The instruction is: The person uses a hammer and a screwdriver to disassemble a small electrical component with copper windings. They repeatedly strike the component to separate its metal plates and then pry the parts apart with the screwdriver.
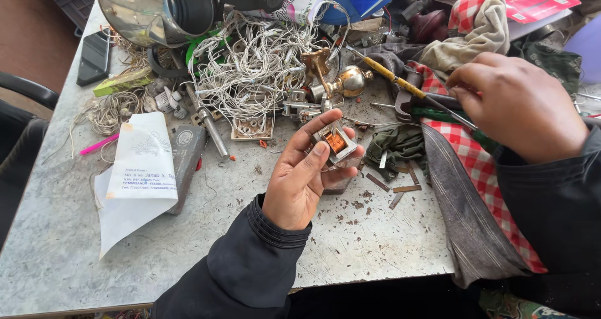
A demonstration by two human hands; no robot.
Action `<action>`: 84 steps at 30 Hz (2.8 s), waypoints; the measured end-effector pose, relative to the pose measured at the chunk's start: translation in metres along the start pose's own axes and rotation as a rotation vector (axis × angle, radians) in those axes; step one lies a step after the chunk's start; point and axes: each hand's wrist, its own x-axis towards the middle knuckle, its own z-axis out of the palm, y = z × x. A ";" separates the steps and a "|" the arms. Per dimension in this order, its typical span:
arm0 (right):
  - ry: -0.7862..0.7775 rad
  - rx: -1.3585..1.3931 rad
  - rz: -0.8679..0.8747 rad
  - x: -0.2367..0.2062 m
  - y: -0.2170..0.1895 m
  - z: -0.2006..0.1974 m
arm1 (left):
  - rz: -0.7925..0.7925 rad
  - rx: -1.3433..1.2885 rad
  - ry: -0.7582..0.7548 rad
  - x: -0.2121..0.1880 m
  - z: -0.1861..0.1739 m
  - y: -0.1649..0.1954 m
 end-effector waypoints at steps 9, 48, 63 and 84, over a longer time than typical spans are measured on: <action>-0.047 -0.125 -0.035 0.001 -0.005 0.025 | 0.040 -0.043 -0.075 0.001 0.001 0.000; 0.128 0.171 -0.361 -0.026 -0.070 -0.015 | 0.448 0.126 0.413 0.027 -0.031 0.025; 0.055 0.283 -0.378 -0.025 -0.067 -0.002 | 0.437 0.048 0.461 0.029 -0.034 0.022; -0.079 0.522 -0.296 -0.030 -0.079 0.026 | 0.491 -0.360 0.344 0.020 -0.027 0.027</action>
